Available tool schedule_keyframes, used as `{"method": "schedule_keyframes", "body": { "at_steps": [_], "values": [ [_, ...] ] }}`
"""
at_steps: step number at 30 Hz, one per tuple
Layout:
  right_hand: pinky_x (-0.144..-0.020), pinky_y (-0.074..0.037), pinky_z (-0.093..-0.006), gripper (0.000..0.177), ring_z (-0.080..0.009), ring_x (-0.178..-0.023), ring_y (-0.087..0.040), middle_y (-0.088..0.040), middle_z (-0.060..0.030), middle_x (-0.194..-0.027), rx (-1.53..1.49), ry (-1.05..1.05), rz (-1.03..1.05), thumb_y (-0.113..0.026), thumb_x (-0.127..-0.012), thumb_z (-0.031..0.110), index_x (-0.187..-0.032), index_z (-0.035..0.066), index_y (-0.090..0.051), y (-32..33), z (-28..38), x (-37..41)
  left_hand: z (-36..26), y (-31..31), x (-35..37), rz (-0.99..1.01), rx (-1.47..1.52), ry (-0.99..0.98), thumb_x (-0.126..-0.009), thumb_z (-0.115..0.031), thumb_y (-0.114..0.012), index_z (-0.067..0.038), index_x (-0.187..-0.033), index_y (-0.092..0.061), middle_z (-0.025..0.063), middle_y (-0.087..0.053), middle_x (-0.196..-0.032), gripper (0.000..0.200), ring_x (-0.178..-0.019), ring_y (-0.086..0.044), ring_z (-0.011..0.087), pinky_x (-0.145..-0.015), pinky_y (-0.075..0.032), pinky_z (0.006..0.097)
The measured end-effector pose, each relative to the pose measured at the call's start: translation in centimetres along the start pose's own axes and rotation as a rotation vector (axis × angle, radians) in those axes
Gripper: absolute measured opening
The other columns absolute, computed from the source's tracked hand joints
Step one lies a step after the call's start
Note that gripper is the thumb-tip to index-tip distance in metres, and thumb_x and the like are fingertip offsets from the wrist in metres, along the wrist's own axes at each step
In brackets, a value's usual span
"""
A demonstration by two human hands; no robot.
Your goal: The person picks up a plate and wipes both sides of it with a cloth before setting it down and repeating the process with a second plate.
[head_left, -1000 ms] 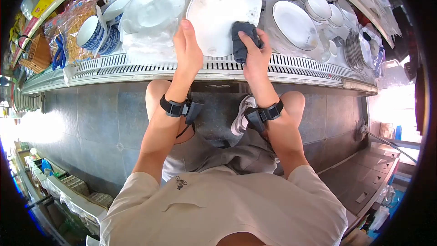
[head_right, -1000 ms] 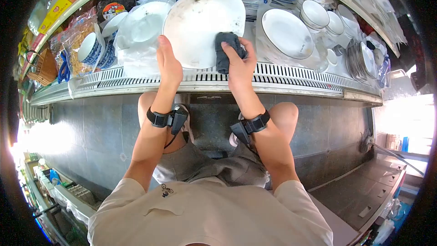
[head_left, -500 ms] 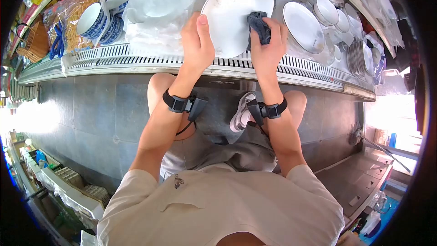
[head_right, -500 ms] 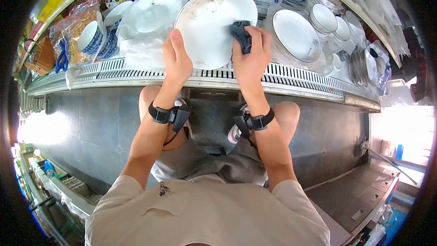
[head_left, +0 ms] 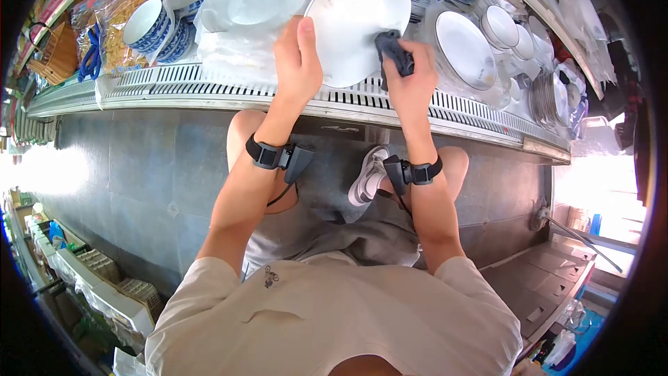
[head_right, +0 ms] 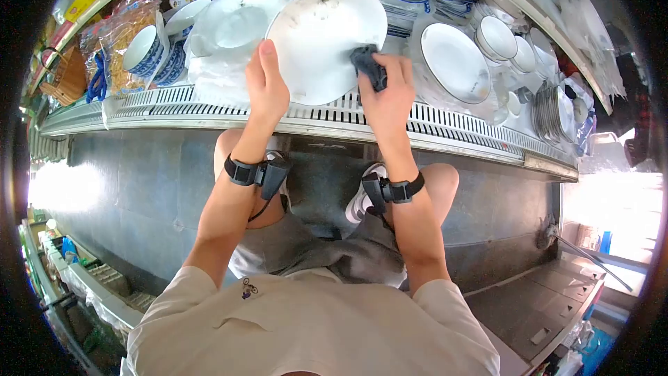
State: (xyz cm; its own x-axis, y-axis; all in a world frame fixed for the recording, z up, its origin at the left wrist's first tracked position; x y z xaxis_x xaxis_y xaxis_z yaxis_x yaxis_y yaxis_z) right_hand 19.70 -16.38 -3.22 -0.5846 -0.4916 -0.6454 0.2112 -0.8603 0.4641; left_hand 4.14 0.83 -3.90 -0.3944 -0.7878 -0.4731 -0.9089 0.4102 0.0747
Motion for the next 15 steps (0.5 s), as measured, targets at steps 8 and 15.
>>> {"method": "schedule_keyframes", "body": {
  "at_steps": [8, 15],
  "values": [
    [-0.089, -0.054, -0.0418, 0.038, -0.038, -0.103, -0.065, -0.063, -0.0189, -0.114, -0.185, 0.145, 0.001, -0.074, -0.073, -0.001, -0.11, 0.003, -0.063, -3.3, 5.1, 2.7, -0.6, -1.0, 0.8, -0.083, -0.021, -0.144, -0.112, -0.029, -0.041, 0.004, -0.091, -0.059, 0.0174, -0.057, -0.073, 0.042, -0.064, -0.052, 0.0259, -0.062, -0.043, 0.0389],
    [-0.083, -0.057, -0.0396, 0.037, -0.0374, -0.1, -0.068, -0.063, -0.016, -0.117, -0.099, 0.092, 0.173, -0.073, -0.072, -0.002, -0.108, 0.004, -0.066, -2.5, 2.7, 2.5, -0.3, 0.5, 0.1, -0.115, 0.028, -0.043, -0.112, -0.03, -0.042, 0.003, -0.088, -0.056, 0.0143, -0.054, -0.07, 0.043, -0.065, -0.047, 0.0203, -0.061, -0.04, 0.0376]
  ]
}}
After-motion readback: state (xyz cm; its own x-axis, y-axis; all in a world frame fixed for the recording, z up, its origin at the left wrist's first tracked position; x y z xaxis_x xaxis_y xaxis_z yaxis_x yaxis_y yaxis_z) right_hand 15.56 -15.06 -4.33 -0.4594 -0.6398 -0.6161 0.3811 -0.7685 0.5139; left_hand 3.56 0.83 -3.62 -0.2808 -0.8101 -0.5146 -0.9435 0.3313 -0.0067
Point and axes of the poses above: each hand's wrist, its own x-axis away from the middle knuckle, its own y-axis out of the back of the hand, z = x × y, the point moved 8 cm from there along -x, towards the middle knuckle
